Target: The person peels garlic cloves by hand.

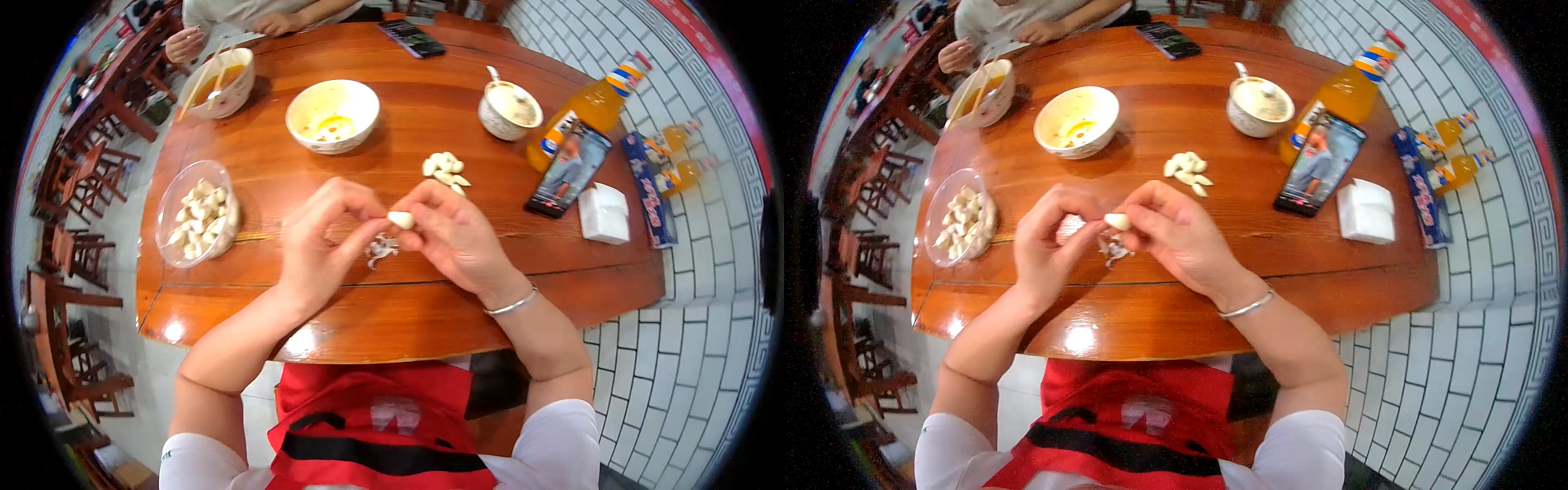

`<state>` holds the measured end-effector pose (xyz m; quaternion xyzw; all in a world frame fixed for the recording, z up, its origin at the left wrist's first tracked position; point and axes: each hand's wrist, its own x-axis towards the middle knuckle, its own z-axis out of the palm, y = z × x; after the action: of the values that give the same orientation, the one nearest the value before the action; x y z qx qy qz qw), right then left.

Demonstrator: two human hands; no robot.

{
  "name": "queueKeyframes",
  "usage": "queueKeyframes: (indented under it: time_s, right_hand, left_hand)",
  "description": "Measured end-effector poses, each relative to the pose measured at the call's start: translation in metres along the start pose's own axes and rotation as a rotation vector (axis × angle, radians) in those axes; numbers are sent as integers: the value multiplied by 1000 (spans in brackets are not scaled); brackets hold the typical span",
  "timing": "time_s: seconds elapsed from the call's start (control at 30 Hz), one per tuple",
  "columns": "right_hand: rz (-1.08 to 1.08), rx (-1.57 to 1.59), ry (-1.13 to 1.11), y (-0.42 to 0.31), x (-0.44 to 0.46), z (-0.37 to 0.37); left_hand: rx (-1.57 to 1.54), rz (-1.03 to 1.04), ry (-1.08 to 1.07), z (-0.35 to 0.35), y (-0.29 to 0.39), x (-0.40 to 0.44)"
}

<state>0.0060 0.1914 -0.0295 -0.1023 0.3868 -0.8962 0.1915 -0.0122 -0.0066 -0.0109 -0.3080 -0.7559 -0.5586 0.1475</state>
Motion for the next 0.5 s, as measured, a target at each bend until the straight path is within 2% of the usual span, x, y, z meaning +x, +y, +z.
queueKeyframes:
  time_s: [0.2, 0.5]
  right_hand:
    - [-1, -72, -5, 0, 0, 3]
    - [-8, -104, 15, 2, -1, 3]
  left_hand:
    - [-36, -38, 11, 2, -3, -2]
    - [120, 91, -30, 0, 2, 0]
